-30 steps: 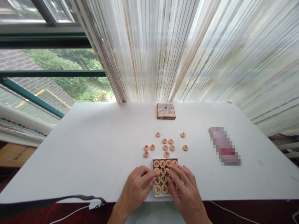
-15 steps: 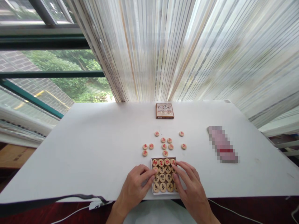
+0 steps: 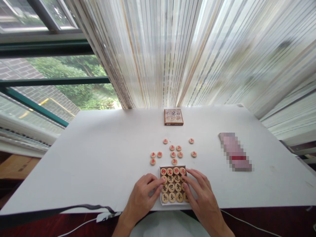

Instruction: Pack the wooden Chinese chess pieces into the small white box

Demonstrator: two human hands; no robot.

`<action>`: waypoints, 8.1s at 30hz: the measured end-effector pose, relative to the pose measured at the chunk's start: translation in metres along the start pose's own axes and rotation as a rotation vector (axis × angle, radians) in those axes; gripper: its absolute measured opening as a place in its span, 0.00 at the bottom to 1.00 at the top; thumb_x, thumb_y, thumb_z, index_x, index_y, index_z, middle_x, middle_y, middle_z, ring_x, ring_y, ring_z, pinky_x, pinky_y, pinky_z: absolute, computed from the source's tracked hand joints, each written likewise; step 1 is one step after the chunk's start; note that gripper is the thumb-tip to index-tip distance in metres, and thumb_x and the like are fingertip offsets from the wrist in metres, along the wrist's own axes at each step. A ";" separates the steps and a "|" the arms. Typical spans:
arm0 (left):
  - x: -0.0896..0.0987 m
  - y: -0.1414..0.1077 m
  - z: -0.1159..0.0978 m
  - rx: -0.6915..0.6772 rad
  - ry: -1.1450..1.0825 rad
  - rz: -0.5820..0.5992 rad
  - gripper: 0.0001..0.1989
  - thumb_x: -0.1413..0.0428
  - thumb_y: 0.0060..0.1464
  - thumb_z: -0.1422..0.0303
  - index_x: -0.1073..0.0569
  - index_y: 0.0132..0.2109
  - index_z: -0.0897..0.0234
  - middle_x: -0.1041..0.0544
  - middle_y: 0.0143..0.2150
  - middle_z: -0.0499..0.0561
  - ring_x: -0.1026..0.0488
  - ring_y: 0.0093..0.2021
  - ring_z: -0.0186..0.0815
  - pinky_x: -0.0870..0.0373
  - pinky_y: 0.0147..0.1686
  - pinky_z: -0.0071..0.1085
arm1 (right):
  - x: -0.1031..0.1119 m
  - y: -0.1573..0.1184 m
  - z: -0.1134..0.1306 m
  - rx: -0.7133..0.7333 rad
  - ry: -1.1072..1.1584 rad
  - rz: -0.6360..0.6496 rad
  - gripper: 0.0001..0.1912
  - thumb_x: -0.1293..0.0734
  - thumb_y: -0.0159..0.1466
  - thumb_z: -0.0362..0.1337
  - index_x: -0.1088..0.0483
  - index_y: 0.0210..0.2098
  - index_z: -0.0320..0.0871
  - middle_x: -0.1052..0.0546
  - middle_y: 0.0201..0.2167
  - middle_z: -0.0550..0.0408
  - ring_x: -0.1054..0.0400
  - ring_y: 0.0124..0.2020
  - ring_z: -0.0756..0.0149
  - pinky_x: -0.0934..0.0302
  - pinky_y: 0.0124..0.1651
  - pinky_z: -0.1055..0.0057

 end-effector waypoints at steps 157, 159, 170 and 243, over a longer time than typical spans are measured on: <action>0.047 0.067 0.002 0.131 -0.250 -0.204 0.13 0.39 0.61 0.64 0.24 0.52 0.58 0.21 0.49 0.52 0.23 0.40 0.34 0.22 0.43 0.33 | 0.005 -0.013 -0.051 -0.177 0.116 -0.094 0.11 0.36 0.71 0.38 0.24 0.49 0.47 0.24 0.49 0.47 0.27 0.51 0.54 0.29 0.54 0.53; 0.046 0.066 0.001 0.131 -0.264 -0.203 0.12 0.38 0.61 0.64 0.24 0.51 0.59 0.21 0.49 0.53 0.23 0.40 0.35 0.22 0.43 0.33 | 0.004 -0.014 -0.052 -0.181 0.118 -0.092 0.11 0.36 0.71 0.38 0.24 0.49 0.47 0.24 0.49 0.47 0.27 0.51 0.54 0.28 0.55 0.53; 0.035 0.065 -0.018 0.083 -0.330 -0.180 0.12 0.36 0.58 0.64 0.23 0.49 0.60 0.20 0.46 0.53 0.23 0.40 0.36 0.22 0.42 0.33 | 0.009 -0.011 -0.051 -0.192 0.175 -0.108 0.11 0.36 0.71 0.37 0.24 0.49 0.47 0.23 0.48 0.47 0.27 0.50 0.55 0.28 0.53 0.55; 0.000 0.011 -0.010 0.023 0.029 -0.067 0.07 0.45 0.65 0.71 0.24 0.48 0.60 0.25 0.34 0.50 0.28 0.35 0.37 0.29 0.36 0.32 | -0.034 -0.014 -0.028 -0.744 0.967 0.147 0.17 0.28 0.64 0.51 0.26 0.43 0.44 0.19 0.39 0.47 0.21 0.42 0.55 0.25 0.44 0.63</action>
Point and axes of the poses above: each hand's wrist, its own y-axis towards the middle knuckle, its own x-axis out of the back of the hand, z = x × y, the point moved 10 cm from there along y, towards the middle knuckle
